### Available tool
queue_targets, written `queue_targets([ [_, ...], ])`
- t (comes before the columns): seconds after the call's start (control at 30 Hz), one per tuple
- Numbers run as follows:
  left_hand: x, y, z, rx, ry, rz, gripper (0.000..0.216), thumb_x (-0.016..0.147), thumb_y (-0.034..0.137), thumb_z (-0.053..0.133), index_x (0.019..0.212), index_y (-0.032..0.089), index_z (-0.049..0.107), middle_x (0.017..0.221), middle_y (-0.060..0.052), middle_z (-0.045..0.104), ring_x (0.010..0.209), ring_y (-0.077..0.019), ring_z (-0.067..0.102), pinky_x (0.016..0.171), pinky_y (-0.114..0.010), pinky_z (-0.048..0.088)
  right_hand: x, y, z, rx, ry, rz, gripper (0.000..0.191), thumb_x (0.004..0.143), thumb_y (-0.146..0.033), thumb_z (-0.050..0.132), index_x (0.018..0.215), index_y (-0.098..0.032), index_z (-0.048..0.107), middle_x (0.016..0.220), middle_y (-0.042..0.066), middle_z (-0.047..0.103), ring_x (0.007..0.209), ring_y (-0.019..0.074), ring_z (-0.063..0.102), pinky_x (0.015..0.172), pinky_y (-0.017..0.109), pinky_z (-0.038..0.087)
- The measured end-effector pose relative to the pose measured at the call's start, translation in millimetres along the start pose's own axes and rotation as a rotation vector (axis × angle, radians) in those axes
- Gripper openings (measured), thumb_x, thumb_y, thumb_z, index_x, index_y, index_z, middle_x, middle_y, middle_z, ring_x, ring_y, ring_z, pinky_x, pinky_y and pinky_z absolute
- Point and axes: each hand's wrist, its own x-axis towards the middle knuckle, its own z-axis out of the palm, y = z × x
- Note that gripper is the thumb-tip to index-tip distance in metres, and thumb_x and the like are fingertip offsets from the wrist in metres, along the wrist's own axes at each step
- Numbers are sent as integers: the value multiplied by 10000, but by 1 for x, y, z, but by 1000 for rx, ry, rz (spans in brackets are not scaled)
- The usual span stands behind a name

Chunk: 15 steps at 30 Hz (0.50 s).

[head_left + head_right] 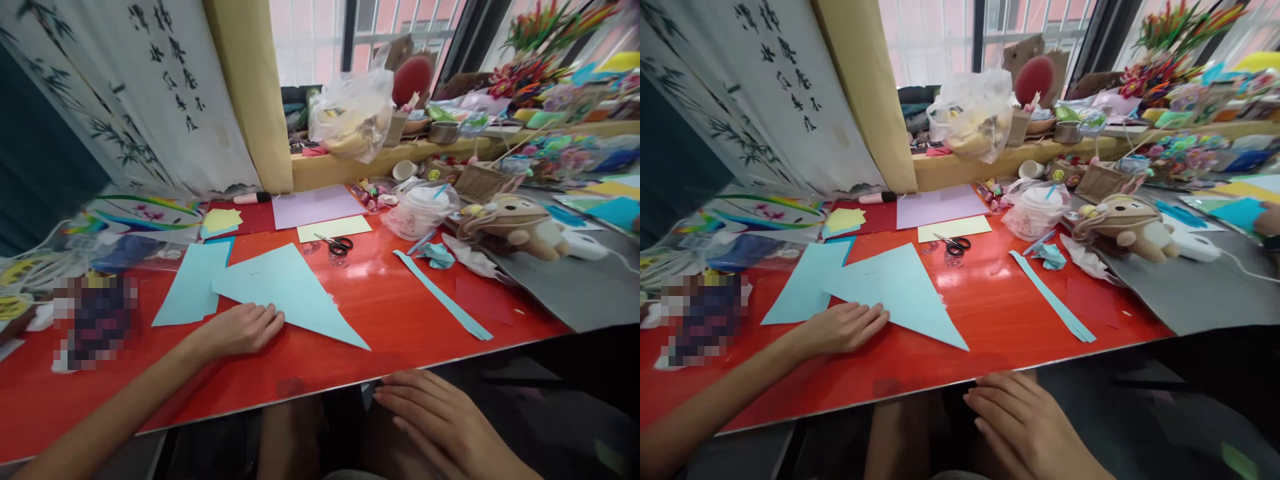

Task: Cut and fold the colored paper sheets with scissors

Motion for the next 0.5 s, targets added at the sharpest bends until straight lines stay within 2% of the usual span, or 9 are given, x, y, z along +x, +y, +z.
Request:
queue_targets([
  [0.07,-11,1,-7,-61,151,-115,227,817,72,452,1023,124,532,932,-112,676,717,-172,641,590,-270,486,-6,7,-2,4,5,35,249,850,-184,488,1071,-191,601,977,23,683,926,168,623,818,293,499],
  [0.13,-24,3,-15,-227,255,-326,192,817,99,457,985,157,529,966,-81,678,830,-172,648,671,-258,500,-8,15,-4,18,39,66,229,850,-174,483,1047,-197,599,945,21,684,887,165,626,799,297,492],
  [0.27,-45,-4,-21,-690,188,-1008,210,865,197,346,859,212,556,980,-15,671,924,-158,626,793,-276,483,11,35,-12,96,57,139,209,878,-175,436,986,-201,613,887,24,683,822,150,622,743,281,478],
  [0.33,-52,-13,-16,-866,175,-1312,208,845,290,407,982,223,547,969,-37,665,942,-194,619,809,-331,483,32,46,-14,115,9,207,232,900,-216,402,943,-198,629,867,34,682,786,146,623,713,271,471],
  [0.37,-54,-18,-12,-960,157,-1410,303,814,328,466,1095,220,501,942,-52,666,912,-209,629,782,-350,496,45,53,-14,81,-9,229,247,905,-251,396,919,-194,636,860,42,682,781,156,625,710,278,466],
  [0.43,-58,-27,-7,-1032,89,-1467,472,767,341,526,1206,203,421,916,-73,663,827,-223,650,715,-368,518,75,67,-12,17,-40,246,281,902,-322,398,882,-198,650,857,47,686,793,178,628,706,287,451],
  [0.5,-60,-33,-5,-878,51,-1365,358,777,288,485,1122,192,499,987,-96,644,871,-235,637,761,-402,507,107,84,-6,-9,-112,324,321,904,-373,376,903,-219,657,842,43,686,788,185,630,661,272,431],
])
